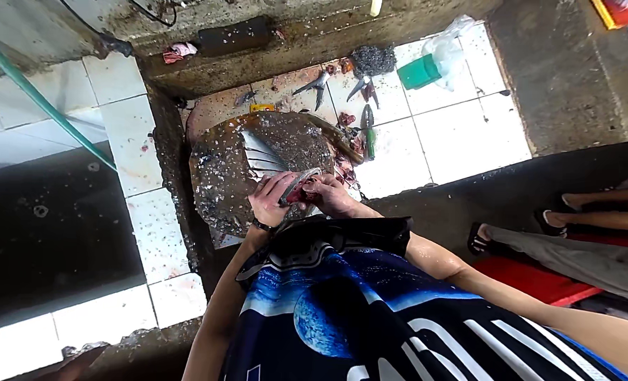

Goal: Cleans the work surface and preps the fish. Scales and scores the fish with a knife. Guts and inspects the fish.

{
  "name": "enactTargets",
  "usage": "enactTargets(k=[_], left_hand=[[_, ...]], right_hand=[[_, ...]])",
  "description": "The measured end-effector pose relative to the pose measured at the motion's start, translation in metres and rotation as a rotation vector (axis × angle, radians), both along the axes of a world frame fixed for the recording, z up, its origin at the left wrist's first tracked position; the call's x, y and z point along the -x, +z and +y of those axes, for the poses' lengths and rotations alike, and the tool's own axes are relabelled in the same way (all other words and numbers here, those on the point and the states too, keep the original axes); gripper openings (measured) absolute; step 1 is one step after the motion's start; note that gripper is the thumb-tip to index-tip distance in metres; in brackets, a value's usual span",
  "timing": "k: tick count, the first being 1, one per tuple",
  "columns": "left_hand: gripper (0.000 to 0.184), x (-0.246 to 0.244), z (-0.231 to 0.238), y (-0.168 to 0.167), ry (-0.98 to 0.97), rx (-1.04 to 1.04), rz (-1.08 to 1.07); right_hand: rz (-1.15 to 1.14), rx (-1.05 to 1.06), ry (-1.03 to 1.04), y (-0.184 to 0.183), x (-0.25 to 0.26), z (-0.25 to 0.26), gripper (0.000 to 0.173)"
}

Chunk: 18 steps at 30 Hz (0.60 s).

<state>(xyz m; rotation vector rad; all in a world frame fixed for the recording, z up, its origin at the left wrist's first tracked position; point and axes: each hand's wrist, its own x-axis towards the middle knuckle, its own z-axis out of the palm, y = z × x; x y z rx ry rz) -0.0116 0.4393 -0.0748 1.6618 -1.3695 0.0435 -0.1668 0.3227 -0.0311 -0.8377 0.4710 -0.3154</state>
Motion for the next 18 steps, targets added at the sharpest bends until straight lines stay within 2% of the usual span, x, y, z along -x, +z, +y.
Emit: enactTargets(k=[6,10,12,15,16,18], left_hand=[[0.042,-0.004,0.007,-0.007,0.030,0.008,-0.008],[0.036,-0.008,0.023,-0.019,0.132,-0.021,-0.014],[0.035,-0.005,0.038,-0.033,0.239,-0.042,0.127],[0.050,-0.009,0.060,-0.045,0.514,-0.054,0.372],[0.054,-0.011,0.067,-0.046,0.640,-0.095,0.402],[0.063,-0.018,0.077,-0.042,0.808,-0.320,0.367]], right_hand=[[0.009,-0.115,-0.036,0.008,0.005,-0.002,0.024],[-0.020,0.015,-0.019,0.008,0.010,-0.012,0.040],[-0.019,0.117,-0.025,0.003,0.014,-0.015,0.042],[0.051,0.266,-0.060,0.007,0.024,-0.027,0.043],[0.065,0.352,-0.053,0.005,0.030,-0.032,0.043],[0.086,0.500,-0.048,-0.001,0.038,-0.038,0.034]])
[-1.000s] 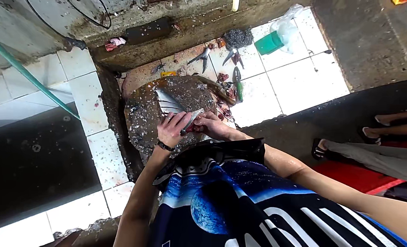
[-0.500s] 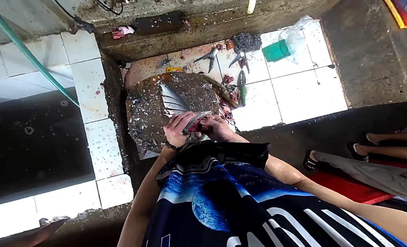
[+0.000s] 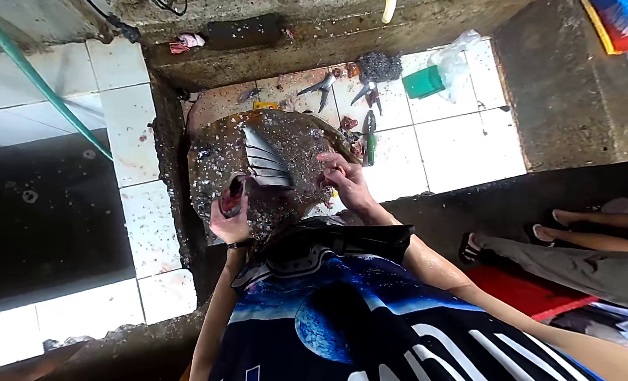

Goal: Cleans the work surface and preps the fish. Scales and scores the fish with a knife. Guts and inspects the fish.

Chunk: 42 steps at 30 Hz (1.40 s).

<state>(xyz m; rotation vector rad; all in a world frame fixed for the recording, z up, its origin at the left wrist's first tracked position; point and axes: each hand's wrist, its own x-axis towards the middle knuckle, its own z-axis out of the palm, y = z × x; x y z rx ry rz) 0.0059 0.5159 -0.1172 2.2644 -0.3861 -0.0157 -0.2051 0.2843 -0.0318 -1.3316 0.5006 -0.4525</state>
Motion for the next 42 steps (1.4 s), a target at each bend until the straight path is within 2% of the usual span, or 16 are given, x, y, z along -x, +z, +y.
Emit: enactTargets(k=[2,3,4,6,8,10,13,15,19,21,22,24,30,34,38,42], left_hand=[[0.072,-0.004,-0.002,0.010,-0.114,-0.241,0.040],[0.078,-0.002,-0.005,0.014,-0.194,-0.263,0.004],[0.081,0.001,-0.011,0.019,-0.259,-0.210,-0.069],[0.071,0.009,-0.035,0.044,-0.373,-0.011,-0.111],[0.057,0.018,-0.063,0.069,-0.549,0.189,0.085],[0.059,0.024,-0.091,0.088,-0.707,0.291,0.304],[0.052,0.030,-0.115,0.094,-0.747,0.331,0.363],[0.038,0.030,-0.121,0.091,-0.725,0.377,0.377],[0.031,0.031,-0.116,0.093,-0.760,0.493,0.545],[0.029,0.032,-0.113,0.096,-0.754,0.510,0.578],[0.028,0.031,-0.111,0.099,-0.748,0.481,0.577],[0.024,0.029,-0.103,0.112,-0.744,0.359,0.570],[0.017,0.028,-0.102,0.123,-0.838,0.265,0.499],[0.018,0.027,-0.105,0.127,-0.810,0.191,0.413],[0.023,0.028,-0.106,0.130,-0.816,0.010,0.144],[0.031,0.033,-0.108,0.136,-0.873,-0.085,-0.058]], right_hand=[[0.075,0.043,-0.005,-0.002,-0.001,-0.005,0.024],[0.138,0.061,-0.009,0.002,-0.007,-0.006,0.026],[0.221,0.099,-0.014,0.009,-0.016,-0.007,0.031],[0.383,0.214,0.004,0.015,-0.027,-0.009,0.047],[0.492,0.305,0.059,0.019,-0.027,-0.005,0.060],[0.548,0.400,0.100,0.032,-0.035,0.003,0.063],[0.557,0.558,0.224,0.060,-0.054,0.007,0.064],[0.504,0.611,0.270,0.068,-0.054,0.005,0.059],[0.482,0.617,0.126,0.062,-0.034,-0.005,0.024],[0.533,0.663,0.056,0.060,-0.026,-0.012,0.030],[0.529,0.691,0.025,0.060,-0.024,-0.015,0.028],[0.443,0.751,0.004,0.061,-0.023,-0.018,0.019],[0.297,0.875,0.205,0.069,-0.046,-0.029,0.022],[0.486,0.997,0.337,0.082,-0.057,-0.030,0.027],[0.681,1.086,0.467,0.092,-0.069,-0.028,0.034],[0.772,1.118,0.531,0.090,-0.077,-0.026,0.033]])
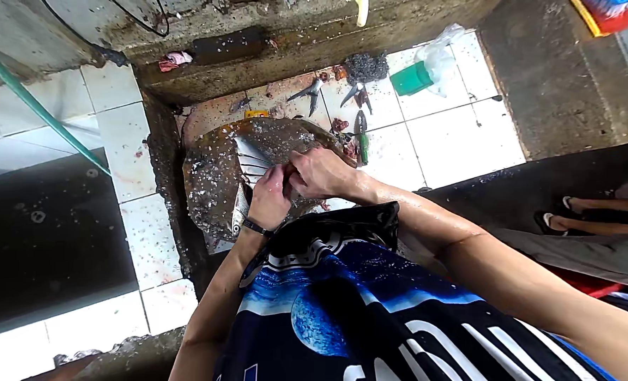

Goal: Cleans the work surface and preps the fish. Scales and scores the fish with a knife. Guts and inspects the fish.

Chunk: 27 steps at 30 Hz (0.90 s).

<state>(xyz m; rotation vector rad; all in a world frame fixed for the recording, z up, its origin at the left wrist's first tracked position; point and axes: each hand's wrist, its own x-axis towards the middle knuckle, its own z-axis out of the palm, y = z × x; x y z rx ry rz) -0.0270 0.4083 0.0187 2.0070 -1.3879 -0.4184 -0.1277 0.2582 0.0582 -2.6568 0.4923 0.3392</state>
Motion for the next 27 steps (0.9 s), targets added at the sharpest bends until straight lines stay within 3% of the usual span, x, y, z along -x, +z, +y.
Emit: enactTargets(k=[3,10,16,18,20,24,25,27], left_hand=[[0.037,0.001,-0.006,-0.001,-0.049,-0.124,-0.078],[0.044,-0.002,-0.013,0.000,-0.149,-0.317,-0.146],[0.029,-0.007,-0.016,-0.026,-0.048,-0.421,-0.090],[0.031,-0.025,-0.015,-0.031,0.051,-0.415,0.052],[0.037,-0.060,-0.020,-0.046,0.276,-0.332,0.317],[0.030,-0.145,-0.014,-0.061,0.818,0.228,0.986],[0.029,-0.166,-0.007,-0.059,0.889,0.315,1.007],[0.026,-0.202,-0.004,-0.054,1.013,0.392,0.928]], right_hand=[[-0.013,-0.031,-0.015,-0.011,0.001,0.001,0.033],[-0.331,-0.207,-0.227,-0.047,0.013,0.020,0.026],[-0.154,-0.259,-0.262,-0.066,0.003,0.015,0.035],[-0.124,-0.228,-0.216,-0.079,0.007,0.010,0.033],[-0.111,-0.249,-0.196,-0.077,0.013,-0.002,0.032],[-0.297,-0.134,-0.417,-0.073,0.038,-0.062,0.032],[-0.207,-0.063,-0.531,-0.080,0.042,-0.086,0.036],[0.190,-0.083,-0.777,-0.098,0.043,-0.131,0.072]])
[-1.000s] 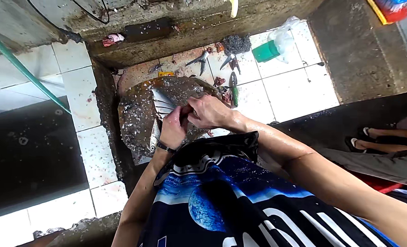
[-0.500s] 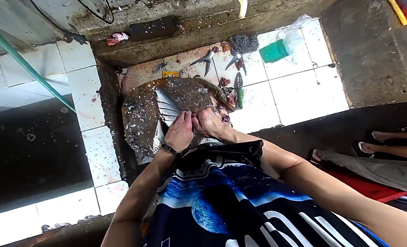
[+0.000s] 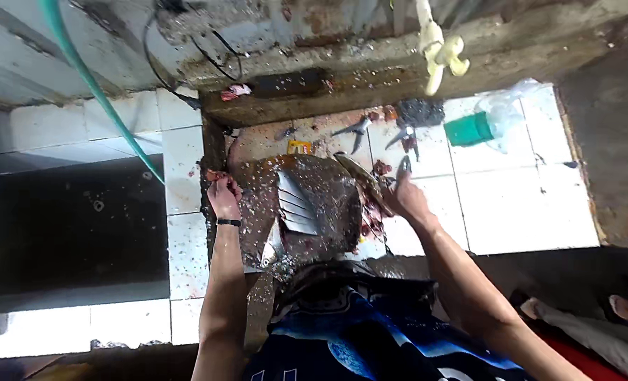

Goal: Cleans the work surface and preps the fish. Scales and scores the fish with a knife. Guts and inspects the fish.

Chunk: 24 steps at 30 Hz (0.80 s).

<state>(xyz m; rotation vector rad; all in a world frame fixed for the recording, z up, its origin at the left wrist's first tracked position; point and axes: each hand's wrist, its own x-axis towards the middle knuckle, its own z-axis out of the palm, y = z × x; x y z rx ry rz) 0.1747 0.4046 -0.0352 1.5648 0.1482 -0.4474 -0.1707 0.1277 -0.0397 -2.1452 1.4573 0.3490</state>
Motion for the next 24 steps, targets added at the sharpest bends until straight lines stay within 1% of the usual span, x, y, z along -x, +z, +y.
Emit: enactTargets(k=[1,2,4,5,7,8,9,10,12,13,14,15,16,18,20,21,22,23,24], left_hand=[[0.024,-0.018,-0.005,0.003,0.056,-0.032,-0.013],[0.022,-0.038,-0.016,0.008,0.090,-0.067,-0.025],[0.022,-0.087,-0.050,0.021,0.100,-0.135,-0.059],[0.028,-0.110,-0.067,0.025,0.060,-0.182,-0.063],[0.051,-0.157,-0.104,0.024,-0.099,-0.309,0.002],[0.065,-0.177,-0.120,0.023,-0.179,-0.357,0.078],[0.074,-0.188,-0.135,0.020,-0.230,-0.392,0.129],[0.077,-0.189,-0.149,0.018,-0.254,-0.435,0.125],[0.068,-0.160,-0.176,0.018,-0.305,-0.561,-0.047],[0.064,-0.135,-0.188,0.018,-0.359,-0.597,-0.126],[0.054,-0.109,-0.203,0.015,-0.429,-0.606,-0.203],[0.044,-0.081,-0.217,0.009,-0.508,-0.578,-0.261],[0.035,-0.053,-0.230,0.000,-0.578,-0.524,-0.303],[0.028,0.000,-0.257,-0.006,-0.748,-0.392,-0.319],[0.027,0.054,-0.282,0.002,-0.950,-0.268,-0.261],[0.026,0.086,-0.298,0.003,-1.011,-0.170,-0.217],[0.024,0.119,-0.315,0.001,-1.019,-0.048,-0.182],[0.022,0.143,-0.327,0.006,-0.973,0.053,-0.167],[0.021,0.159,-0.336,0.023,-0.896,0.102,-0.155]], right_hand=[[0.091,-0.050,-0.070,-0.009,0.003,-0.015,0.081],[0.123,-0.054,-0.098,-0.012,0.004,-0.026,0.081],[0.081,-0.046,-0.091,-0.008,-0.004,-0.041,0.073],[0.037,-0.051,-0.078,-0.006,-0.006,-0.045,0.068],[-0.126,-0.010,-0.075,0.000,-0.013,-0.053,0.058],[-0.266,0.078,-0.091,0.006,-0.018,-0.057,0.052],[-0.443,0.226,-0.101,0.011,-0.022,-0.062,0.046],[-0.617,0.386,-0.083,0.019,-0.026,-0.068,0.042],[-0.939,0.732,0.008,0.038,-0.039,-0.092,0.045],[-1.039,0.892,0.049,0.049,-0.048,-0.109,0.048],[-1.082,1.020,0.071,0.059,-0.058,-0.125,0.050],[-1.078,1.096,0.088,0.069,-0.067,-0.137,0.050],[-1.039,1.130,0.102,0.078,-0.076,-0.147,0.049],[-0.959,1.175,0.094,0.087,-0.092,-0.174,0.045],[-0.958,1.136,0.024,0.084,-0.093,-0.206,0.042],[-0.929,1.032,-0.061,0.084,-0.085,-0.214,0.045],[-0.926,0.866,-0.151,0.089,-0.079,-0.213,0.047],[-0.911,0.654,-0.231,0.093,-0.086,-0.205,0.049],[-0.839,0.473,-0.273,0.090,-0.099,-0.206,0.052]])
